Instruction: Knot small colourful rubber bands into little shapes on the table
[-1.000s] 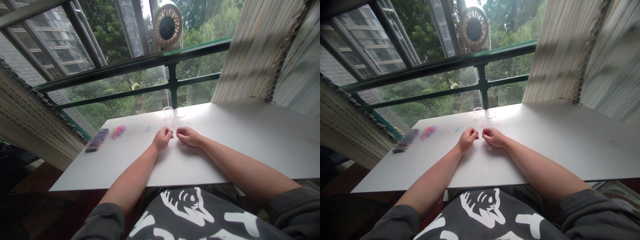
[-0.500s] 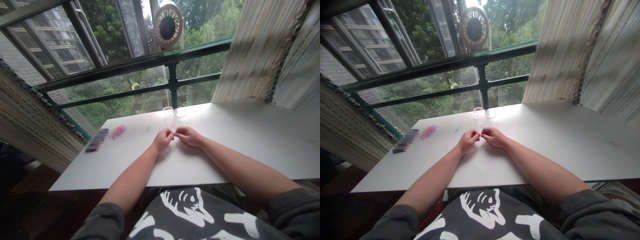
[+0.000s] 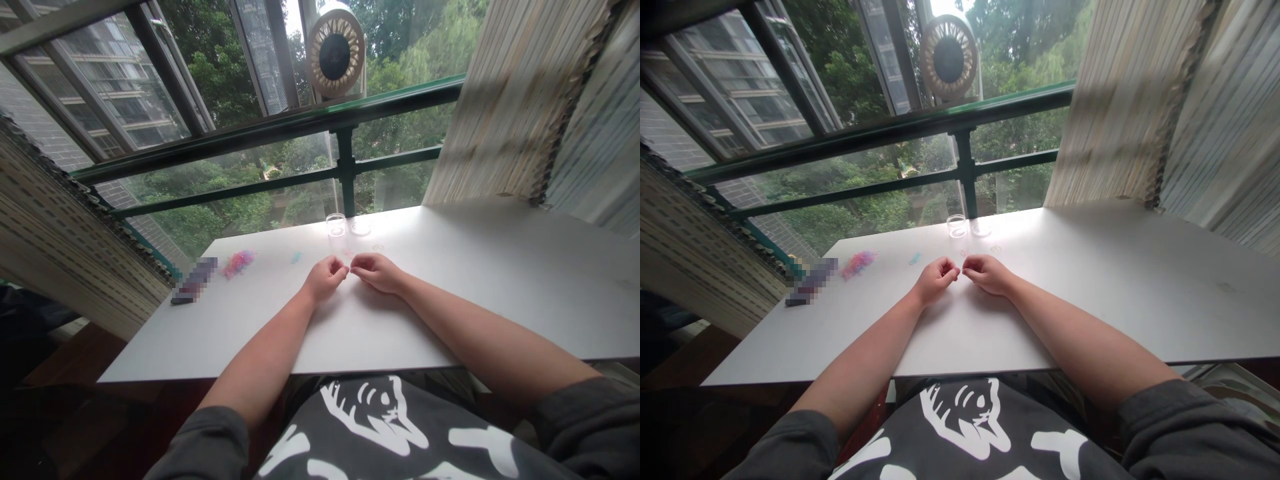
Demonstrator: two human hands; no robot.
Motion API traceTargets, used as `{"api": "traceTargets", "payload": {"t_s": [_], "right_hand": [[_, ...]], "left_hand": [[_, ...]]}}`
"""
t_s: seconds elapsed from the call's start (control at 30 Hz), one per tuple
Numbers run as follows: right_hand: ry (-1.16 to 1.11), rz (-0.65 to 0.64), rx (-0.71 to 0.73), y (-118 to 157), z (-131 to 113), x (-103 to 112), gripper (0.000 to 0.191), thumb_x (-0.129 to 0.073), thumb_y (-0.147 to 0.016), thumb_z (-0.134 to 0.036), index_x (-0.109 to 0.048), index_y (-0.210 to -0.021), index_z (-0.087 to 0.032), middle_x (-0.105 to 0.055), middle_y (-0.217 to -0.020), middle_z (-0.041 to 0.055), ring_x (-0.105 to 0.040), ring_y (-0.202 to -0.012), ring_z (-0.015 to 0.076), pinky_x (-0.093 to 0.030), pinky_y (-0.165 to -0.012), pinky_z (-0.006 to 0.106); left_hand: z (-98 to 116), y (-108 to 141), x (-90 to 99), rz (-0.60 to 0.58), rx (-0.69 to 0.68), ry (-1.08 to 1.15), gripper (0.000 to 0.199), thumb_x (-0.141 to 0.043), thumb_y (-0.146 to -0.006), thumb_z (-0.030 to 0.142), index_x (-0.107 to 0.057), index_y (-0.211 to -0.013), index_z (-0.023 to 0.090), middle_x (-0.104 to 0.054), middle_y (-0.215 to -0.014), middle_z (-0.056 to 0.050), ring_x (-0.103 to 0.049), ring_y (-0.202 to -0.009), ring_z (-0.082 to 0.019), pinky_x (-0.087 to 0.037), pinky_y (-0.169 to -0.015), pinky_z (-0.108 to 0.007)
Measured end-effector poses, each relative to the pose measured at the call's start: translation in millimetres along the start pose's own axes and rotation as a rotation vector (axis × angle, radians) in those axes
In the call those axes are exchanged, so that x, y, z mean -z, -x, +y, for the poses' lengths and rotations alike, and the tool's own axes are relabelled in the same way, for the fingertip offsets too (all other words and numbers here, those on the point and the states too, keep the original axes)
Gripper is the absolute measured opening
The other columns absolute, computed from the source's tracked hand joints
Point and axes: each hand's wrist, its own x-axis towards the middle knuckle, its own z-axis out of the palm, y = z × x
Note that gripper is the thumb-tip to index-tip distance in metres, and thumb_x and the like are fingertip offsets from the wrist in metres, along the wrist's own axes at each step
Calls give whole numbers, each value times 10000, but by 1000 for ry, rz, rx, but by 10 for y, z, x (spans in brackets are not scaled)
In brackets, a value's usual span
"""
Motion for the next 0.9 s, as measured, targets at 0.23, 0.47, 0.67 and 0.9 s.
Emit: {"api": "traceTargets", "payload": {"t_s": [0.23,0.47,0.67,0.9], "right_hand": [[19,-5,6,-12,42,8,169,-525,-759,-293,-576,-708,-140,-454,-545,-35,-394,-526,96,-315,-523,231],[34,-13,11,-9,37,12,166,-525,-761,-287,-583,-719,-138,-458,-557,-30,-397,-539,99,-321,-529,230],[44,-20,14,-7,26,10,169,-529,-758,-288,-591,-713,-137,-459,-555,-27,-393,-544,99,-323,-527,227],[52,-20,4,-7,36,10,182,-531,-755,-303,-586,-706,-136,-464,-561,-26,-395,-545,100,-320,-529,227]], "left_hand": [[-29,-8,-10,34,-23,-17,183,-562,-766,339,-573,-776,157,-595,-723,-4,-506,-640,-105,-415,-618,-230],[-50,-15,-16,36,-23,-13,182,-563,-766,327,-595,-809,153,-626,-763,-23,-546,-683,-121,-434,-642,-236],[-53,-20,-16,27,-13,-19,189,-565,-761,314,-629,-837,153,-648,-772,-32,-565,-690,-129,-443,-641,-236],[-53,-16,-27,5,-27,-11,187,-564,-763,297,-649,-850,155,-660,-782,-35,-571,-694,-129,-442,-634,-230]]}}
